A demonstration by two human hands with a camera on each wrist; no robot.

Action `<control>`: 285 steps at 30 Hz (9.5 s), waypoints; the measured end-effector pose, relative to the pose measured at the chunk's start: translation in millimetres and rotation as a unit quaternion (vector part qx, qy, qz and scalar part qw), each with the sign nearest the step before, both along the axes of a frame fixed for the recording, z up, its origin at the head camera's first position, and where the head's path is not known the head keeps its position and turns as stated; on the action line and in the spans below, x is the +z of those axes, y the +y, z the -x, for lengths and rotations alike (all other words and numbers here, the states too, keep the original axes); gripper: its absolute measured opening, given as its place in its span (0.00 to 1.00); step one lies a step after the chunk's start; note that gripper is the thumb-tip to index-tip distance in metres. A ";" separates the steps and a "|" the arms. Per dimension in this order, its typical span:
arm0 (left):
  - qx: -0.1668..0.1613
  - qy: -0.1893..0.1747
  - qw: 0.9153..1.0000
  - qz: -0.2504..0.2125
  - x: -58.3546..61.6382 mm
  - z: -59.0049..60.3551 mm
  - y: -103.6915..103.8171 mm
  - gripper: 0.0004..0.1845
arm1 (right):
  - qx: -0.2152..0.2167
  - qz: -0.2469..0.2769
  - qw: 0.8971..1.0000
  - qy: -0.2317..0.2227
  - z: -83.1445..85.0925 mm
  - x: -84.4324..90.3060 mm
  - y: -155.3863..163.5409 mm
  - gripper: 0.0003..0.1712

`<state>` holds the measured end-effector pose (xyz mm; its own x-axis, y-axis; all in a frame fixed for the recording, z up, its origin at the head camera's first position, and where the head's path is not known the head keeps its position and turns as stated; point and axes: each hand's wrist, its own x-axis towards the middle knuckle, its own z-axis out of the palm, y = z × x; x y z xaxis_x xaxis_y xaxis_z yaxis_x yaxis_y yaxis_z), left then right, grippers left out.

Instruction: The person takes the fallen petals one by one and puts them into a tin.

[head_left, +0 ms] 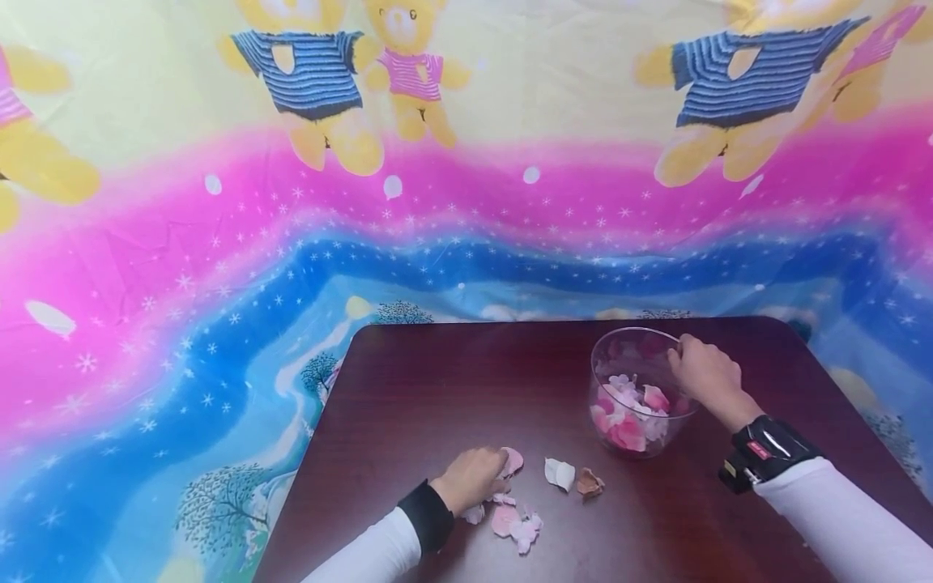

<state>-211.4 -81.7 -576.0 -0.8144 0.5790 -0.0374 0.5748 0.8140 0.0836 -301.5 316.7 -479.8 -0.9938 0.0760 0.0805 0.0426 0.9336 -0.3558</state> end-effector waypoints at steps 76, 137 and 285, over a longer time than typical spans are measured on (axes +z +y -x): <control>-0.168 0.177 0.959 -0.141 165.6 61.5 51.7 0.08 | 0.009 0.005 1.000 -0.001 0.1 3.1 1.2 0.17; -0.076 0.063 0.993 0.057 155.9 98.7 152.1 0.41 | 0.000 -0.002 1.000 0.001 4.6 -0.9 3.7 0.18; -0.218 0.172 0.961 -0.005 156.5 60.1 134.8 0.14 | 0.005 0.007 1.000 -0.006 1.4 -0.6 1.4 0.17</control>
<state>-271.5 53.1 -419.5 -0.4573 0.8670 0.1981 0.8562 0.4894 -0.1655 -302.9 318.1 -480.4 -0.9955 0.0664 0.0669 0.0373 0.9293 -0.3675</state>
